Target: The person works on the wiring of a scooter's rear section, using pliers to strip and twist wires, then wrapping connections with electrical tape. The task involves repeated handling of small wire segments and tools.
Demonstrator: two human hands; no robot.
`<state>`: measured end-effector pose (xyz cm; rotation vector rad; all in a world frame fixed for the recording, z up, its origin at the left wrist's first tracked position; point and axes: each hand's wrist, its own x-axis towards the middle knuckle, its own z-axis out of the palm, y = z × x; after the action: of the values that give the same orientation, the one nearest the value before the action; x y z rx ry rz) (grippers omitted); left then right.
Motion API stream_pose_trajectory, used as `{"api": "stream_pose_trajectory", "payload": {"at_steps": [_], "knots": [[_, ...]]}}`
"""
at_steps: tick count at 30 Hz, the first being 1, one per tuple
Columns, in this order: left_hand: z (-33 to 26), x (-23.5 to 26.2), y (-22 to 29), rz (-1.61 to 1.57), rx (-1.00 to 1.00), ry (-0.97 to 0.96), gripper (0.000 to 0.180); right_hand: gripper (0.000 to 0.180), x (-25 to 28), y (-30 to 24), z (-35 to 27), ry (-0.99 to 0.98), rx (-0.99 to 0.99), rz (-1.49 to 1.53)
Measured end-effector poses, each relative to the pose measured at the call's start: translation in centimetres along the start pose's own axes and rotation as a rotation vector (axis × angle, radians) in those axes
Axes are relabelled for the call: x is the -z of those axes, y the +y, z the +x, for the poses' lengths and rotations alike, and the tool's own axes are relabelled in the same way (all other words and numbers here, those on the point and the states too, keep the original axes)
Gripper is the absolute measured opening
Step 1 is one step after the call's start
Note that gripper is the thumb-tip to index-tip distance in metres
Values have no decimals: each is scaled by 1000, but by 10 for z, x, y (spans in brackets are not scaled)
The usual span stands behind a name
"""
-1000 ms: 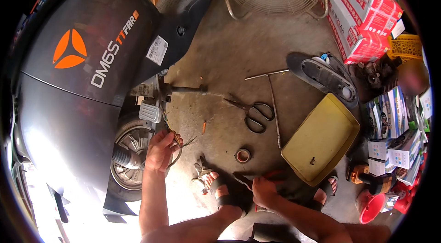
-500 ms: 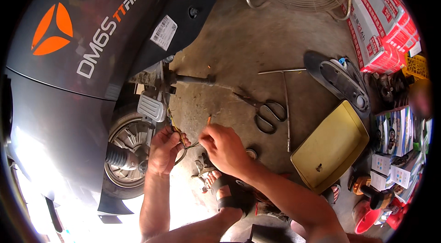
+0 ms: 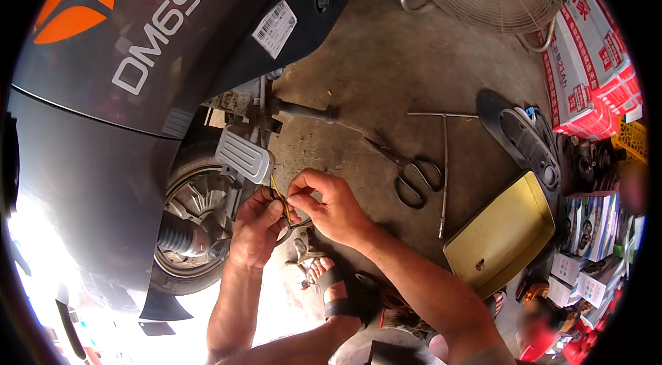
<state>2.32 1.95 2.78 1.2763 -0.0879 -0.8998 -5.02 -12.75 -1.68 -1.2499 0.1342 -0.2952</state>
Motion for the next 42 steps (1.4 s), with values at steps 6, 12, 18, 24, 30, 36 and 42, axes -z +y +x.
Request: {"api": "stream_pose_trajectory", "payload": {"at_steps": [6,12,18,24,30,36,42], "knots": [[1,2,2,16,0,-19,13,1,2,-3,12,-57,99,-136],[0,4,-1,1,-13,-18,13,6,11,-9,17,-194,-48,-19],[0,0,-3,-28,-5,16,18,9,17,-3,15,-183,-223,193],[0,2,1,-80,27,-30,23,14,12,3,13,-155,-217,320],[1,8,-3,-110,26,-50,25,18,6,8,15,-218,-205,563],[2,7,-5,-107,13,-41,28,16,3,19,15,-204,-210,592],[1,6,-4,-118,11,-51,27,16,4,19,17,-269,-242,611]]}}
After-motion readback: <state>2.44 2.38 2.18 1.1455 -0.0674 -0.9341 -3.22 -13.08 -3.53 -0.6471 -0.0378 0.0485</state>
